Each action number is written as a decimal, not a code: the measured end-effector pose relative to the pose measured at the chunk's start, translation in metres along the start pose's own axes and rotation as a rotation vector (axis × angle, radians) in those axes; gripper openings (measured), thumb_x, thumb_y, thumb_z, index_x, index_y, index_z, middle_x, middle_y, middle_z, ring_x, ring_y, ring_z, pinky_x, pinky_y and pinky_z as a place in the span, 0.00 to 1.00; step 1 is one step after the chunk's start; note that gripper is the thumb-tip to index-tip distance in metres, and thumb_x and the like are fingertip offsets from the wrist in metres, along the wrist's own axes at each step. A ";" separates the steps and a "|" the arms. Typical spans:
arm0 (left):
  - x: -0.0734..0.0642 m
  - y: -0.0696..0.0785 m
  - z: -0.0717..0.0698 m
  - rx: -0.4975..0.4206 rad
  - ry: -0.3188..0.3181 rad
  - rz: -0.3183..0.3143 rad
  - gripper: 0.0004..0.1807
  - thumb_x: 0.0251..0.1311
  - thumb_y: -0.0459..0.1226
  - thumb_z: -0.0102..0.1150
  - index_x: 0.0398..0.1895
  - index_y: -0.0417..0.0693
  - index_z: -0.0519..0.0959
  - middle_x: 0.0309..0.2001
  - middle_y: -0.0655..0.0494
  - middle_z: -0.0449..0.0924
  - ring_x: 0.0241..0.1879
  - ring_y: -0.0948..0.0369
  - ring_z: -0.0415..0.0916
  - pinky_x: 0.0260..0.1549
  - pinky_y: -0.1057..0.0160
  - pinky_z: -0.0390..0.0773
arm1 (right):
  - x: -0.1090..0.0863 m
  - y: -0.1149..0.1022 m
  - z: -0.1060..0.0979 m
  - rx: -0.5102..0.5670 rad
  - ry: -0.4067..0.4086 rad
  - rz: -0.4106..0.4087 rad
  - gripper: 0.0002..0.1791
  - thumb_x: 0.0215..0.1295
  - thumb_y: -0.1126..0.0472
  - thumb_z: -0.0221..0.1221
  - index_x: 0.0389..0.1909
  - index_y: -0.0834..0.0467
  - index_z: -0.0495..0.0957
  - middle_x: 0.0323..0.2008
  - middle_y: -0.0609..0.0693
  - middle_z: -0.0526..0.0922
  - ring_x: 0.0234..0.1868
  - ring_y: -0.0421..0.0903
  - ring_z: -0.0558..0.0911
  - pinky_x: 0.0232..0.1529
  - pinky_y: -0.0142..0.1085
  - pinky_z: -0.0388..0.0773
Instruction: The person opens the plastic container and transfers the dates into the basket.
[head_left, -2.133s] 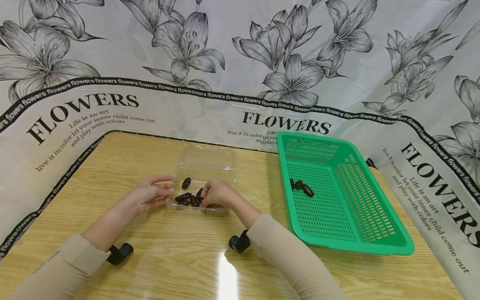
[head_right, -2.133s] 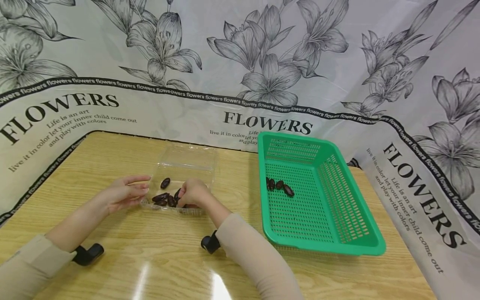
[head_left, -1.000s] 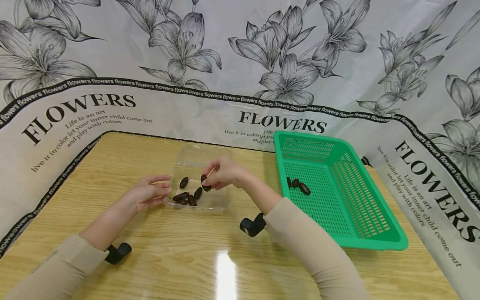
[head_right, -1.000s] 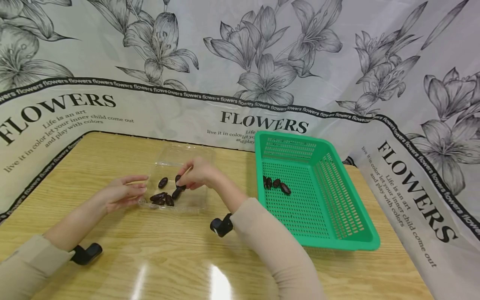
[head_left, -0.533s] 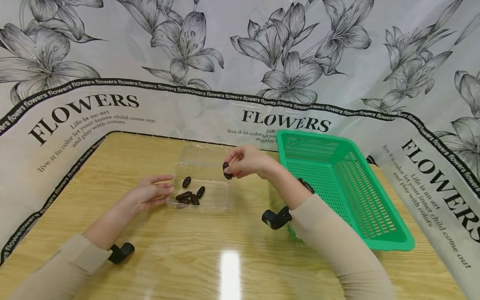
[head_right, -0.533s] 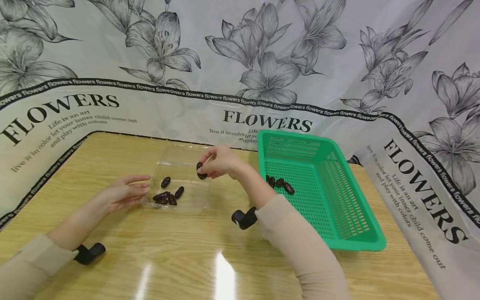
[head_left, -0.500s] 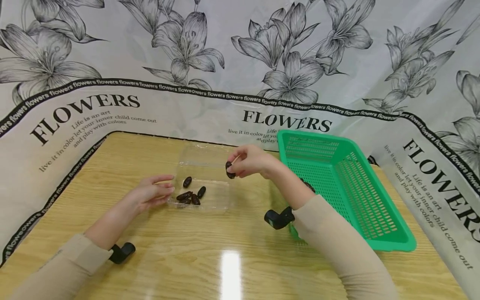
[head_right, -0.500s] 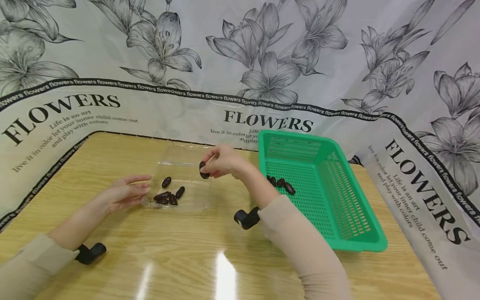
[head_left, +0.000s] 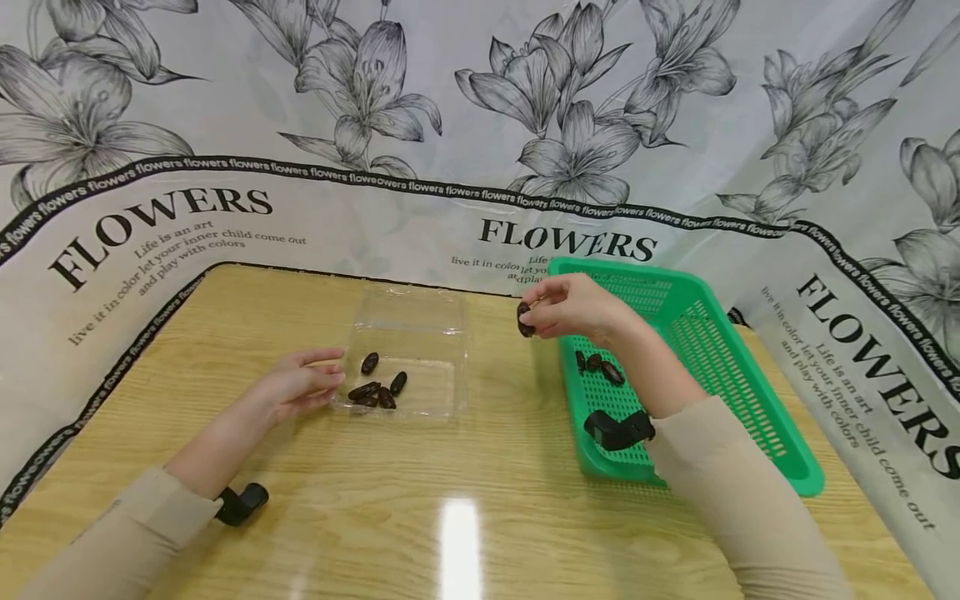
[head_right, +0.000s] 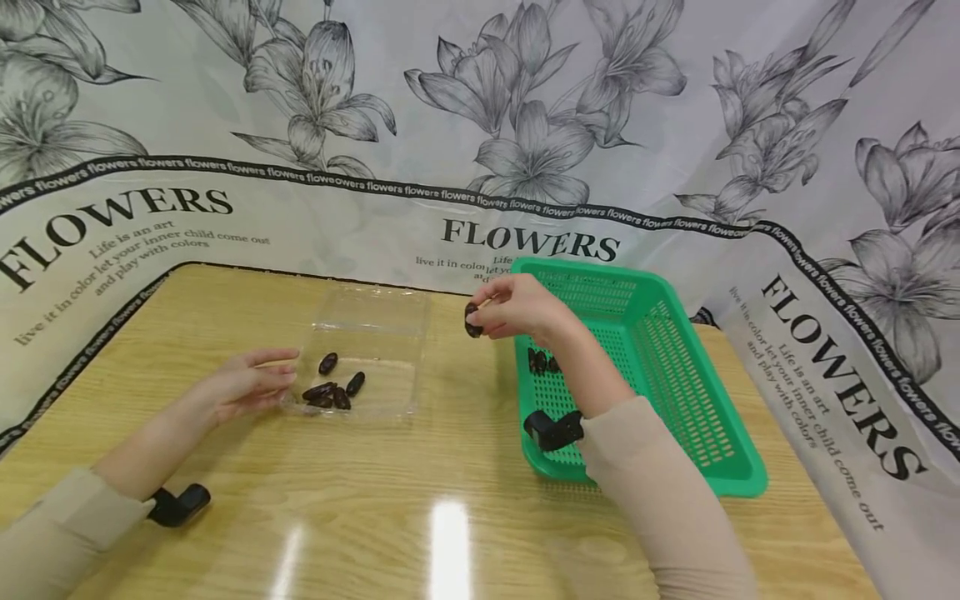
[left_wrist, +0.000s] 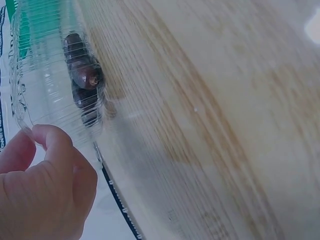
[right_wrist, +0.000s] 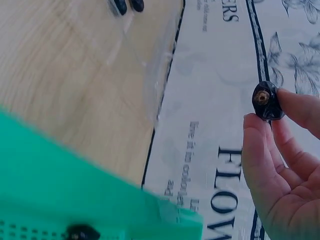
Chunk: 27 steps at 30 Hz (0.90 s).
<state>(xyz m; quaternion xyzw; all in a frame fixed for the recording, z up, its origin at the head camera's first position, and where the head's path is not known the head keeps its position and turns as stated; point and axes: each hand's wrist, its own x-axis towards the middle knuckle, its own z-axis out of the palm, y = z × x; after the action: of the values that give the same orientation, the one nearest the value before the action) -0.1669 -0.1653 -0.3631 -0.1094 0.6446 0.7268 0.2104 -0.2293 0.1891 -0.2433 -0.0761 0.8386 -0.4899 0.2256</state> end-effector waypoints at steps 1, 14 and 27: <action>0.000 0.000 0.000 -0.003 0.003 -0.002 0.34 0.62 0.25 0.52 0.70 0.36 0.51 0.44 0.51 0.67 0.34 0.67 0.74 0.33 0.71 0.76 | -0.003 0.002 -0.005 0.002 0.008 0.002 0.20 0.57 0.67 0.62 0.50 0.68 0.70 0.32 0.51 0.78 0.30 0.44 0.80 0.39 0.38 0.80; 0.001 0.005 0.005 0.035 0.023 -0.026 0.32 0.63 0.26 0.51 0.70 0.36 0.54 0.48 0.48 0.66 0.35 0.65 0.73 0.33 0.72 0.76 | -0.039 0.029 -0.055 0.041 0.063 0.013 0.21 0.60 0.66 0.61 0.51 0.69 0.67 0.33 0.45 0.80 0.35 0.40 0.82 0.41 0.37 0.80; 0.000 0.005 0.001 0.047 0.020 -0.019 0.32 0.63 0.26 0.50 0.70 0.35 0.53 0.44 0.50 0.68 0.34 0.67 0.73 0.32 0.72 0.75 | -0.048 0.047 -0.081 0.015 0.071 0.047 0.24 0.60 0.64 0.62 0.54 0.69 0.66 0.35 0.45 0.80 0.37 0.42 0.81 0.44 0.38 0.79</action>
<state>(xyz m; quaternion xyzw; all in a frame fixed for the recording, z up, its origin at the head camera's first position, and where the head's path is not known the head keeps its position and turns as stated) -0.1692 -0.1646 -0.3582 -0.1179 0.6626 0.7082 0.2133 -0.2188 0.2933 -0.2349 -0.0374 0.8438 -0.4933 0.2078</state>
